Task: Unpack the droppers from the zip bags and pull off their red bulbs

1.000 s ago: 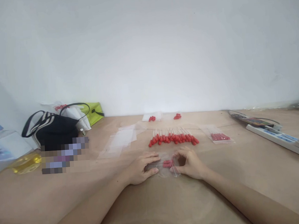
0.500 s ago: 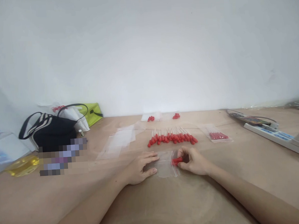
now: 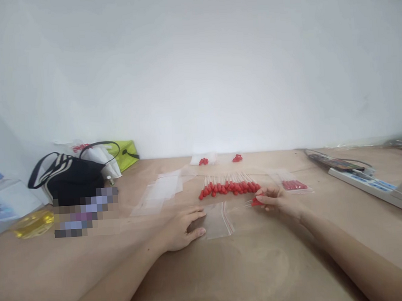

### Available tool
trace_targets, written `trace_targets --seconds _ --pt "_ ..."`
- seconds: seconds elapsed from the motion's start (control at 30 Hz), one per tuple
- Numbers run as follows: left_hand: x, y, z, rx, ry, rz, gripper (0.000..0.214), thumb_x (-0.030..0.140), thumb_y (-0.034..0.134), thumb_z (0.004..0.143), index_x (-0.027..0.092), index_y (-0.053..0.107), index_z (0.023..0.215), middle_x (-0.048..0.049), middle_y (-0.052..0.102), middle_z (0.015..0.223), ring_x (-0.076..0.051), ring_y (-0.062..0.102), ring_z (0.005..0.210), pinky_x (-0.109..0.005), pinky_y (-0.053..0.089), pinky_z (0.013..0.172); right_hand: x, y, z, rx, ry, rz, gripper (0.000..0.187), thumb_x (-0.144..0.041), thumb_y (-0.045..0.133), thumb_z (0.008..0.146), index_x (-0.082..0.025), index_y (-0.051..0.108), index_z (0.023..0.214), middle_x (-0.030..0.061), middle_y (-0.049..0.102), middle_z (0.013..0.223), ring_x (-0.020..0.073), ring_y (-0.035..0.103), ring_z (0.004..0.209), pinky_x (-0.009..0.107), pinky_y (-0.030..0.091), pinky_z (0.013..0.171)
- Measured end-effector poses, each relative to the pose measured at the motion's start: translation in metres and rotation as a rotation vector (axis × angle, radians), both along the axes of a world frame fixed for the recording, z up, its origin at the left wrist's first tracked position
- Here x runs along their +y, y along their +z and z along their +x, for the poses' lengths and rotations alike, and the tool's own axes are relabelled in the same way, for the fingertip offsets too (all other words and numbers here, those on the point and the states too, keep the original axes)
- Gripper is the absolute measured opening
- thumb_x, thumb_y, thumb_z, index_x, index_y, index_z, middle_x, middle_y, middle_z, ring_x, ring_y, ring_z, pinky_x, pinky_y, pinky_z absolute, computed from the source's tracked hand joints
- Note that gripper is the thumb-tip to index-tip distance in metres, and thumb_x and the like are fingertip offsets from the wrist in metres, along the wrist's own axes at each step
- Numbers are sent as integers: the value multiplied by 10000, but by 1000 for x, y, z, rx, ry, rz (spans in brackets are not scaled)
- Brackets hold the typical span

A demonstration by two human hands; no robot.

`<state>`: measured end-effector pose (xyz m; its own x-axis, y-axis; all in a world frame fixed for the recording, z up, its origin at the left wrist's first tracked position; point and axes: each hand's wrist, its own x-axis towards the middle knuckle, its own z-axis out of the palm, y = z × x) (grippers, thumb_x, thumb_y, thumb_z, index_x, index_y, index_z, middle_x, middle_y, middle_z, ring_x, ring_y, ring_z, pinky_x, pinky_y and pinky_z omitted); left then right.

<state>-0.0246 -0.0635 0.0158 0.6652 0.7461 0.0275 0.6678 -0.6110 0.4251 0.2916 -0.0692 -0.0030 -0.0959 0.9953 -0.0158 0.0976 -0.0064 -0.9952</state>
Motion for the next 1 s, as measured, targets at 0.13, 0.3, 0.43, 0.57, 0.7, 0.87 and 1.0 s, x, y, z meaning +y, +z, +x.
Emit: trace_targets --seconds 0.13,0.3,0.43,0.57,0.7,0.87,1.0 --pt "4 5 0 -21 59 79 325 432 477 789 213 606 991 -47 601 1083 -203 531 1005 -333 388 880 7 -8 12 28 -45 -61 377 -427 738 523 -158 621 759 10 628 640 81 551 537 210 460 526" --pt "23 -3 1 -140 271 189 246 368 448 791 175 581 718 -31 610 785 -173 552 757 -294 414 704 9 -14 15 29 -46 -80 329 -392 715 586 -166 622 807 7 634 626 76 550 495 197 475 467" --pt "30 -5 0 -149 347 128 233 363 548 698 178 546 838 -44 599 901 -193 537 822 -302 409 718 7 -13 19 88 -15 -56 261 -339 701 631 -182 606 816 13 641 665 100 597 530 227 526 507" --pt "26 -4 -7 -135 402 -87 458 387 620 603 178 498 991 -39 584 950 -150 535 695 -253 406 594 6 -11 21 151 33 -39 251 -316 707 628 -191 607 821 8 634 692 121 625 591 229 546 538" --pt "18 -1 -13 -71 331 -303 285 391 597 601 173 540 775 41 546 608 -111 483 535 -203 334 473 6 -10 23 212 43 -40 245 -335 682 656 -198 616 848 4 638 713 100 619 598 187 530 536" --pt "28 16 -27 -269 380 -232 277 450 514 634 173 508 625 36 504 533 -107 462 492 -203 333 455 10 7 18 226 -108 143 312 -400 663 663 -213 597 904 7 650 761 105 618 618 231 531 609" --pt "60 17 -62 -561 794 32 276 442 486 636 178 479 716 9 557 633 -120 512 492 -226 391 474 19 27 -9 61 -241 458 368 -451 600 706 -218 565 989 33 656 852 160 624 782 335 505 752"
